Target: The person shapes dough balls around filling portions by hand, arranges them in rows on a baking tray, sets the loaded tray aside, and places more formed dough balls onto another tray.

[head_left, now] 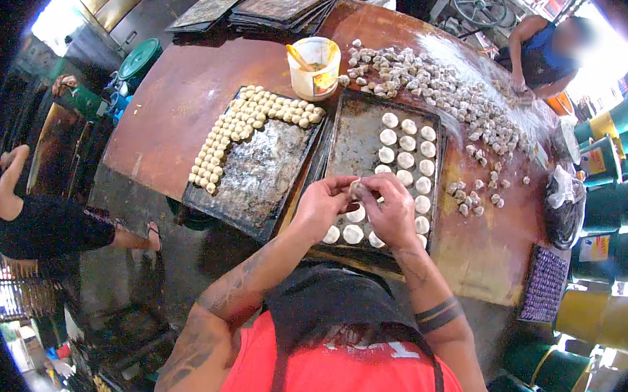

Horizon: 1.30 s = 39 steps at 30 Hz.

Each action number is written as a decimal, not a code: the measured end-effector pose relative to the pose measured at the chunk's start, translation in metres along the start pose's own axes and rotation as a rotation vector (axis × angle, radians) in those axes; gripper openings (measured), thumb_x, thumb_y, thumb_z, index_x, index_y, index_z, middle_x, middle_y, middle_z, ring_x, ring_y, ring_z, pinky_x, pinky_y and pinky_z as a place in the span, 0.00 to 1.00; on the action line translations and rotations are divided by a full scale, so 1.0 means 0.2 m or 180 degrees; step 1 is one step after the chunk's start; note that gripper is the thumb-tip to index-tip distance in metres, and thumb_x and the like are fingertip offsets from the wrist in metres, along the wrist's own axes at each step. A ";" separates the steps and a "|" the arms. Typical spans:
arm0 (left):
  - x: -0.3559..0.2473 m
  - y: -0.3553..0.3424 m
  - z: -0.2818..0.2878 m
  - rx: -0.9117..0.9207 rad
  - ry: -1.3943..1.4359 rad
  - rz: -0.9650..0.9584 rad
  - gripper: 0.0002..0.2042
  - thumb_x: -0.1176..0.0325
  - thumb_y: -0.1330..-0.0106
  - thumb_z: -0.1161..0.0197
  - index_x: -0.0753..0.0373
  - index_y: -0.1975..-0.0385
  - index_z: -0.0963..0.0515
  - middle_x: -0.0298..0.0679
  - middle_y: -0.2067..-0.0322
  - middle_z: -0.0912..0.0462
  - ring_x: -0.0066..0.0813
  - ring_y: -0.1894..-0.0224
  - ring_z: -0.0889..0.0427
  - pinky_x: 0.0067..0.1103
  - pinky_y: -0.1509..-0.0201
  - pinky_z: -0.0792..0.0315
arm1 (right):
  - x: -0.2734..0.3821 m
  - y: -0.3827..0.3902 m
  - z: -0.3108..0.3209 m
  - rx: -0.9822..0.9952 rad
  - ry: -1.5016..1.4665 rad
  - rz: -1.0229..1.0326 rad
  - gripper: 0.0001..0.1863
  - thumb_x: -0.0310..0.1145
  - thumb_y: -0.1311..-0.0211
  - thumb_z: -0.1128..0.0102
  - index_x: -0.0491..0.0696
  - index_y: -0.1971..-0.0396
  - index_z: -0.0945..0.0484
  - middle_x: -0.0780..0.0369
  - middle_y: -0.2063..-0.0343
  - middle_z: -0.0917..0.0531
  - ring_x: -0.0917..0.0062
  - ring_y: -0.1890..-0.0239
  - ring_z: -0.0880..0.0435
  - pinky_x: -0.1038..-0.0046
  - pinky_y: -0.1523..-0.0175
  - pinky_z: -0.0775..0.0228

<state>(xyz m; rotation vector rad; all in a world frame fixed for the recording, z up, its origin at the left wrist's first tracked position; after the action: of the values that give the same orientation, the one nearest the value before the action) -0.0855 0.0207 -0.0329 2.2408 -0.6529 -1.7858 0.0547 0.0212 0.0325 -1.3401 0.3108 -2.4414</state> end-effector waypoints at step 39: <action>-0.05 0.02 -0.32 0.1125 0.1991 0.0006 0.16 0.64 0.34 0.27 0.64 0.50 0.18 0.37 0.55 0.14 0.29 0.52 0.15 0.27 0.48 0.22 | 0.18 -0.17 0.12 0.0616 -0.0533 0.0842 0.16 0.24 0.53 0.23 0.46 0.66 0.23 0.58 0.55 0.14 0.62 0.50 0.15 0.62 0.45 0.23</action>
<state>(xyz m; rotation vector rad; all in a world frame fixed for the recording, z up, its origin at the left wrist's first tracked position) -0.0258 0.0152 -0.0057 2.8100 -0.8660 -0.9097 0.0506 0.0374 0.0859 -1.3167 0.1899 -2.0716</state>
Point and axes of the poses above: each hand's wrist, its own y-axis away from the middle knuckle, its own z-axis out of the back of the hand, x = y × z, the point moved 9 cm from there along -y, towards the middle knuckle
